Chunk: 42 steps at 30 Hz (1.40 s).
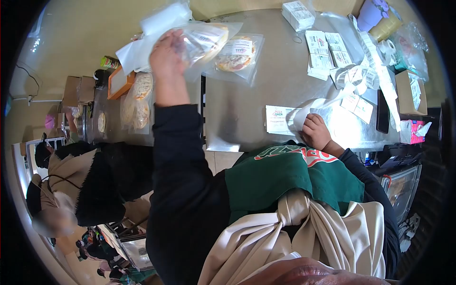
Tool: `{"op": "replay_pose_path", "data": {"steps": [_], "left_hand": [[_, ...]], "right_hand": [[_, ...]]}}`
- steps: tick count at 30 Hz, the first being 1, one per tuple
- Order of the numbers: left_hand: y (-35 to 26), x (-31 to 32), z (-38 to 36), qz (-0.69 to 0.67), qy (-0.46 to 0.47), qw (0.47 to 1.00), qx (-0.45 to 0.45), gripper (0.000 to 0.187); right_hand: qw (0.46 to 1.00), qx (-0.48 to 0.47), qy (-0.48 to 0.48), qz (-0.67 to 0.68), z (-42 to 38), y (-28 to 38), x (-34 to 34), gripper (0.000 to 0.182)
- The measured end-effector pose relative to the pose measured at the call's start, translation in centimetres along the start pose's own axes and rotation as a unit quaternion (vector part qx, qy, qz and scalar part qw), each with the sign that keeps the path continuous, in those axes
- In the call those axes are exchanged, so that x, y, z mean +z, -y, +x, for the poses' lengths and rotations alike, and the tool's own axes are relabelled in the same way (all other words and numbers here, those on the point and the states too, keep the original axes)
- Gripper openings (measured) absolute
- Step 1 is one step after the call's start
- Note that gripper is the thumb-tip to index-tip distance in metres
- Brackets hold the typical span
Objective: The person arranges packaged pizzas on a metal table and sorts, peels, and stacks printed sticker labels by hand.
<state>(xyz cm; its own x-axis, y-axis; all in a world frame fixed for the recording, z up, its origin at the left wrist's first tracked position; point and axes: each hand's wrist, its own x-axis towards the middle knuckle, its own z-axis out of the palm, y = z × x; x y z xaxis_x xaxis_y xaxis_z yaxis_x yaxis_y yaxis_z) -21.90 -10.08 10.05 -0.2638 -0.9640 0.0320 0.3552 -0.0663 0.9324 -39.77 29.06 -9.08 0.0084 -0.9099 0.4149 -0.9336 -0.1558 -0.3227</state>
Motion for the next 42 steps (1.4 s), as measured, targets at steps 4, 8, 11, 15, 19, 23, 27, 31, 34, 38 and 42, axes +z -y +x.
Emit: {"op": "replay_pose_path", "data": {"steps": [4,8,11,15,19,23,27,31,34,38,42], "left_hand": [[8.1,1.5,1.6,-0.008,-0.036,0.988,-0.150,0.012],[13.2,0.6,0.1,0.056,-0.037,0.968,-0.241,0.011],[13.1,1.0,-1.9,0.089,-0.041,0.959,-0.267,0.011],[12.7,0.2,-2.5,0.182,0.006,0.943,-0.277,0.012],[12.5,-1.1,-1.7,0.209,0.041,0.927,-0.308,0.020],[9.8,0.4,-4.3,0.396,-0.013,0.873,-0.284,0.035],[10.4,1.1,-9.0,0.708,-0.002,0.702,0.070,0.043],[10.8,1.0,-12.1,0.630,-0.092,0.732,0.244,0.045],[10.7,-3.5,-6.0,0.595,-0.261,0.687,0.325,0.043],[11.3,-8.2,1.6,0.313,-0.126,0.894,-0.295,0.038],[12.9,-6.5,2.1,0.318,-0.023,0.916,-0.242,0.030]], "right_hand": [[1.000,0.003,0.008,0.009,0.0,0.0,-0.2,0.025],[1.000,0.007,0.006,0.018,0.2,-0.1,-0.3,0.024],[1.000,0.008,0.009,0.018,0.1,-0.2,-0.3,0.024],[1.000,0.008,0.012,0.014,0.1,-0.3,-0.3,0.023],[1.000,0.013,0.007,0.022,0.1,-0.4,-0.1,0.022],[0.999,0.014,0.013,0.031,0.3,-0.2,-0.5,0.021],[0.999,0.018,0.002,0.030,0.0,-0.3,-0.4,0.022],[0.999,0.012,-0.011,0.038,-0.2,-0.4,-0.4,0.024],[0.999,0.016,-0.013,0.047,-0.4,-0.5,-0.3,0.025],[0.998,0.017,-0.012,0.053,-0.4,-0.6,-0.3,0.024],[0.998,0.020,-0.013,0.060,-0.4,-0.5,-0.7,0.023]]}}
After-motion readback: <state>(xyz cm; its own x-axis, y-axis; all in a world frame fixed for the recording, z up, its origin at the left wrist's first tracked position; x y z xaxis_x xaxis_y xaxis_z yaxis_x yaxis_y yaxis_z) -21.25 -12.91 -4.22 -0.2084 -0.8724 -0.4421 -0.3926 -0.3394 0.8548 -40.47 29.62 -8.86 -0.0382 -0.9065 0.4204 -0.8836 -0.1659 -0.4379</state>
